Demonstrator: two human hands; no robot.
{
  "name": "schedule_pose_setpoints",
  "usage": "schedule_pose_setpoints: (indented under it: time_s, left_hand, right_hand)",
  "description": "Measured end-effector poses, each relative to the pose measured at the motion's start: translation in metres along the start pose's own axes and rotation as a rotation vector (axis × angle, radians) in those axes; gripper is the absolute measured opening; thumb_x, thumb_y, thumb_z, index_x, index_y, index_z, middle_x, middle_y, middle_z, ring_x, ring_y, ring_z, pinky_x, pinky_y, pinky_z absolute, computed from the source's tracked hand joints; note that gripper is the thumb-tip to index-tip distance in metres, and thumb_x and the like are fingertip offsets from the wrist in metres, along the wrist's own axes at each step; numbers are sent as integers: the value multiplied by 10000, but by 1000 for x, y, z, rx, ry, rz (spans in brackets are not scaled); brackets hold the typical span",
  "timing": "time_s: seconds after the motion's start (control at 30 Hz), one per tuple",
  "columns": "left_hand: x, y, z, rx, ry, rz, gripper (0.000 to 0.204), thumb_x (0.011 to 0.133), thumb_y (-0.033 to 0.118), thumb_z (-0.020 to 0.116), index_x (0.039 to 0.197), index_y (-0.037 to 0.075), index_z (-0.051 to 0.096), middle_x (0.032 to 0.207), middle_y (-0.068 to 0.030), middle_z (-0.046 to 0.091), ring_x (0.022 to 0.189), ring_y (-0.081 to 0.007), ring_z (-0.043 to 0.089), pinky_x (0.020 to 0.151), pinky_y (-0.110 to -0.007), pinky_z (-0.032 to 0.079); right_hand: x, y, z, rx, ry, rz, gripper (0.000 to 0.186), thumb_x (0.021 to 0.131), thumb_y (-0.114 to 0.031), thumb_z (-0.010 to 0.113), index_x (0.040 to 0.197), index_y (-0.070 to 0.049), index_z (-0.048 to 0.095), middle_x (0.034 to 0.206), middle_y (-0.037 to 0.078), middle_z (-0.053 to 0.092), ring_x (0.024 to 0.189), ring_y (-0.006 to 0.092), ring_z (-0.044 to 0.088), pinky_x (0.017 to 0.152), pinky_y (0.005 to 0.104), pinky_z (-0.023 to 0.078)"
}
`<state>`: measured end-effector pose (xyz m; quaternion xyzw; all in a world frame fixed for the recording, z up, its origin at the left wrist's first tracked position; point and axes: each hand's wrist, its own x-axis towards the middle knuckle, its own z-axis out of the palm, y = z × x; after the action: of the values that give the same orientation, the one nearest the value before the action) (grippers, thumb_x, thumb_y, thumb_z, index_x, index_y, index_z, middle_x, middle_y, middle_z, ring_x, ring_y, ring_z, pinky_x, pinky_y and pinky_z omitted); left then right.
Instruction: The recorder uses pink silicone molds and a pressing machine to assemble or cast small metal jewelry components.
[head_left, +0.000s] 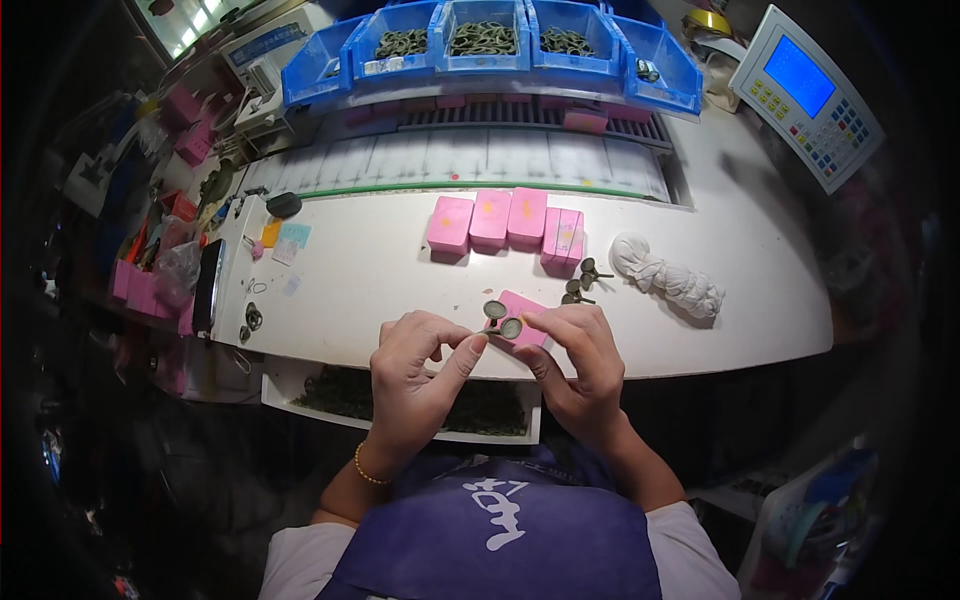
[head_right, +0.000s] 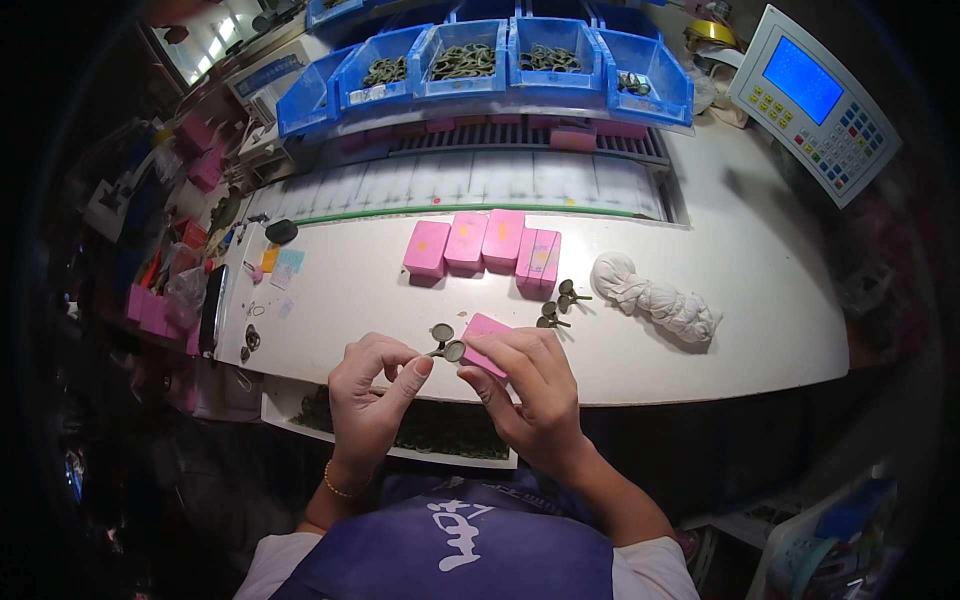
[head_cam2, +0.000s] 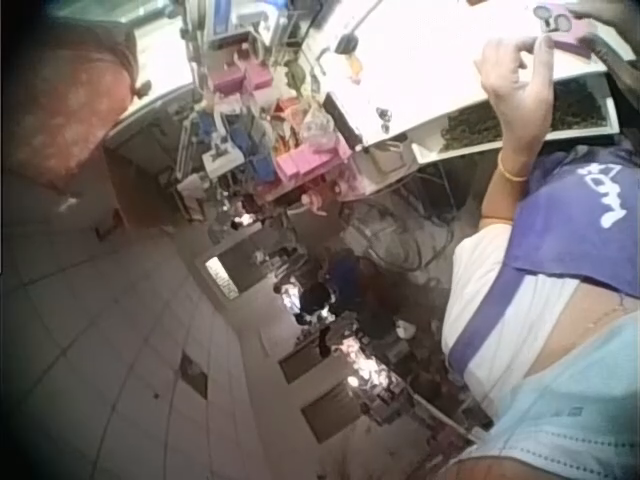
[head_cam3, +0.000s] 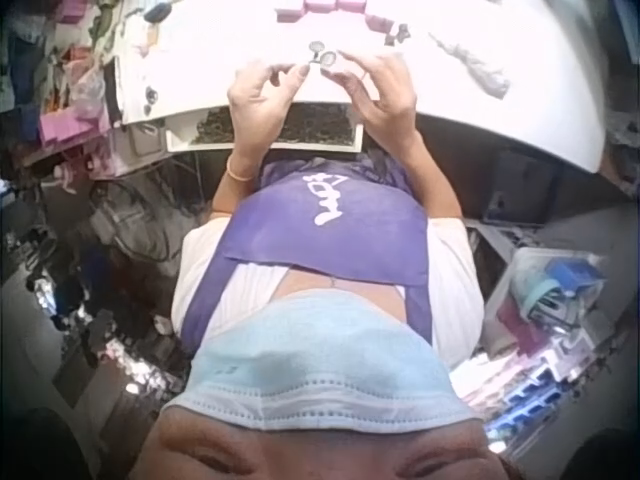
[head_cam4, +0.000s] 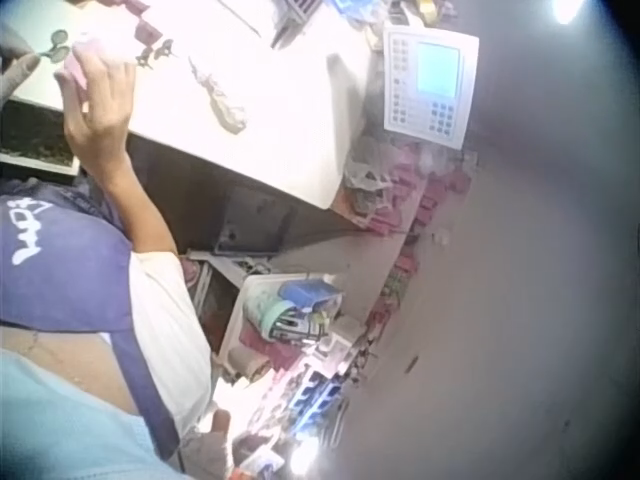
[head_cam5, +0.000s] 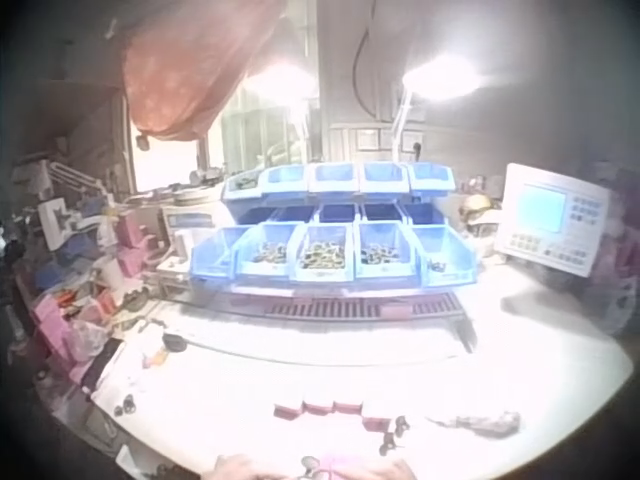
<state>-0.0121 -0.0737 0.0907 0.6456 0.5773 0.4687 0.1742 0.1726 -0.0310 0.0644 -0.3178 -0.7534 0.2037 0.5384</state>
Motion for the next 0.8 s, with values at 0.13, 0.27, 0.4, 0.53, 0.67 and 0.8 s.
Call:
schedule_pose_setpoints:
  time_s: [0.13,0.27,0.4,0.53,0.67,0.8]
  left_hand:
    - [2,6,-1,-32,-24,29,103,854,82,760,820,38,674,781,-38,633,717,-140,499,683,-279,402]
    - [1,8,1,-59,-10,18,119,851,80,768,807,31,669,783,-48,633,712,-138,496,690,-266,408]
    - [-3,0,6,-233,10,5,211,820,59,797,976,26,659,917,-47,659,722,-98,515,682,-236,438]
    - [-1,3,12,-648,-94,-262,380,853,29,765,1194,2,600,1081,-64,661,795,-73,588,728,-228,511]
    - [-5,-8,18,-937,-222,-353,272,901,20,710,1152,-27,617,1041,-98,677,846,-123,642,741,-262,552]
    - [-6,-6,21,-1028,-195,-330,203,902,10,703,1087,-35,633,996,-115,688,810,-142,652,728,-263,557]
  right_hand:
    - [-1,1,-1,-31,-3,-87,308,786,13,779,1071,-18,666,978,111,678,885,280,627,763,374,512]
    - [-2,1,0,-26,2,-95,236,807,39,749,1019,-15,662,957,114,685,879,274,635,765,369,510]
    - [-6,6,2,56,44,-40,298,774,35,785,1039,-44,675,937,84,684,838,251,629,729,338,504]
    - [-12,7,4,294,80,141,221,807,48,759,998,-33,682,939,81,688,849,215,622,750,312,488]
    - [-21,13,9,481,64,239,214,820,57,746,1004,-30,680,964,77,688,910,192,616,789,304,492]
    - [-23,12,11,565,63,285,221,830,62,737,1022,-27,674,999,77,681,947,185,614,820,299,500]
